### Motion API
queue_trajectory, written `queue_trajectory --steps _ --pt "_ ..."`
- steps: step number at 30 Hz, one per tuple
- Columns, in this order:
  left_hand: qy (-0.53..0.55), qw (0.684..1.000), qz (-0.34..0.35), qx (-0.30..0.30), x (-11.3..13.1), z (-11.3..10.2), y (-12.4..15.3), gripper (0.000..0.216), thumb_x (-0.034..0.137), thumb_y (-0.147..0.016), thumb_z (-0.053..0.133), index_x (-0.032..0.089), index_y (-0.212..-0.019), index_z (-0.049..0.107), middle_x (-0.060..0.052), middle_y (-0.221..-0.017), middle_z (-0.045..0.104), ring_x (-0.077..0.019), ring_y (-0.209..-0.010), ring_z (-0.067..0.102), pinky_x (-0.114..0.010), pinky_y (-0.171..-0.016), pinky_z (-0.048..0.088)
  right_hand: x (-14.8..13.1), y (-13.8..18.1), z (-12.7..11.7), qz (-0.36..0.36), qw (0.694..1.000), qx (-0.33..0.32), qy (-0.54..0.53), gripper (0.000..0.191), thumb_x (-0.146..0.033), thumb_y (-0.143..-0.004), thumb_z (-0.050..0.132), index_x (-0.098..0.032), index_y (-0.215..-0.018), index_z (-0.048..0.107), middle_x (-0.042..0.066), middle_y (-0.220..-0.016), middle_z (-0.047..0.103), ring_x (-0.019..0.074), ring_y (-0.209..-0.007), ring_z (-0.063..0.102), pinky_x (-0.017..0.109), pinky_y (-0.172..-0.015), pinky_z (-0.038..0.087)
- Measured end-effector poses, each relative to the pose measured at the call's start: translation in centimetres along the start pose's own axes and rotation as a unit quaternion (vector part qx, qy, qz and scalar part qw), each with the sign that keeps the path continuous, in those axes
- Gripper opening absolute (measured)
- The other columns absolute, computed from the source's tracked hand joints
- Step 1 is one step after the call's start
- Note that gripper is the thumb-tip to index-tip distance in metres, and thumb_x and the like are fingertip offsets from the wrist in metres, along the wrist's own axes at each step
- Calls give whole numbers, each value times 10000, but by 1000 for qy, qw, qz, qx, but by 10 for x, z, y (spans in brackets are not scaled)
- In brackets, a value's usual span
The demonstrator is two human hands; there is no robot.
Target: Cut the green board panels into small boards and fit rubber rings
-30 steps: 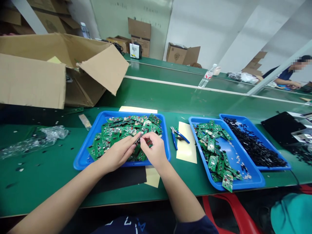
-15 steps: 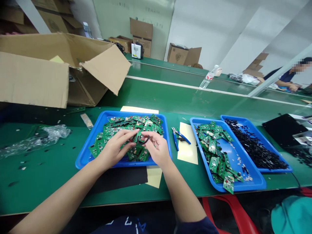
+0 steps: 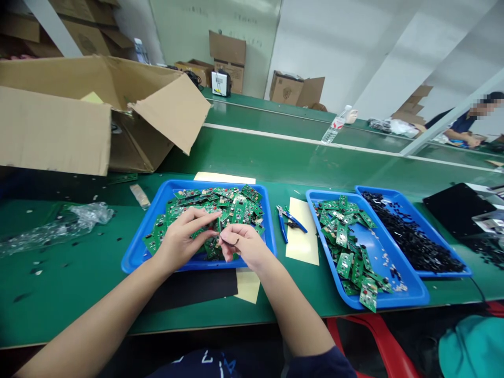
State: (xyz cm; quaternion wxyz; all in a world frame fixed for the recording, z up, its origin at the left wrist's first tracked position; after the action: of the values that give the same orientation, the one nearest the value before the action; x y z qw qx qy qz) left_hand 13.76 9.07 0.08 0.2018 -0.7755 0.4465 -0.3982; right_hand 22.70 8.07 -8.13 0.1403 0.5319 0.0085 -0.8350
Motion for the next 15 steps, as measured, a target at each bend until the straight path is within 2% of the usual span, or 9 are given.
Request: queue_trajectory --steps 2,4,7,9,12,15 --pt "45 998 -16 -29 -2 5 0 319 241 -856 553 239 -1173 582 -10 -795 530 -130 -730 557 -270 -664 511 4 -1 5 28 999 -28 -19 260 -356 -666 690 -165 -567 544 -64 -401 467 78 -338 455 204 -373 336" --pt "85 994 -36 -50 -5 8 -1 310 283 -847 566 237 -1152 602 -2 -768 528 -124 -705 554 -263 -656 505 7 -1 8 41 998 -44 -29 279 -362 -653 686 -171 -547 513 -70 -394 441 79 -332 438 209 -369 315" --pt "132 986 -75 -61 -11 10 0 306 326 -822 598 233 -1111 635 -4 -760 543 -127 -701 556 -275 -670 505 5 -3 5 18 999 -27 5 331 -425 -651 681 -183 -546 481 -75 -401 434 80 -335 431 215 -376 323" --pt "168 977 -113 -68 -16 13 1 310 342 -801 620 230 -1088 652 -5 -751 542 -129 -689 555 -270 -645 509 -2 -3 -2 -25 998 13 63 353 -464 -672 664 -190 -562 470 -74 -414 447 78 -350 431 220 -391 351" --pt "228 955 -177 -69 -26 19 4 325 337 -780 639 204 -1076 664 -16 -755 547 -136 -695 559 -255 -606 511 -18 2 -17 -107 977 108 152 303 -451 -715 643 -194 -650 496 -60 -492 499 80 -414 463 220 -432 403" --pt "276 935 -217 -48 -32 21 7 358 326 -779 634 173 -1103 654 -40 -797 582 -149 -735 575 -270 -647 517 -31 8 -25 -170 957 171 163 263 -413 -721 650 -208 -825 520 -38 -626 553 107 -542 544 234 -503 470"
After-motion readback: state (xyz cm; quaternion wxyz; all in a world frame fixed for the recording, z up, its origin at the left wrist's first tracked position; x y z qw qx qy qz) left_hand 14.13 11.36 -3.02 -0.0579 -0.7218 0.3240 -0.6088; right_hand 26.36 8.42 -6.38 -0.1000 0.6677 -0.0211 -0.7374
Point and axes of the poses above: each hand's wrist, its own y-axis away from the middle knuckle, its own z-axis out of the palm, x = y × z, the point moved 10 cm from there along -y, towards the middle knuckle
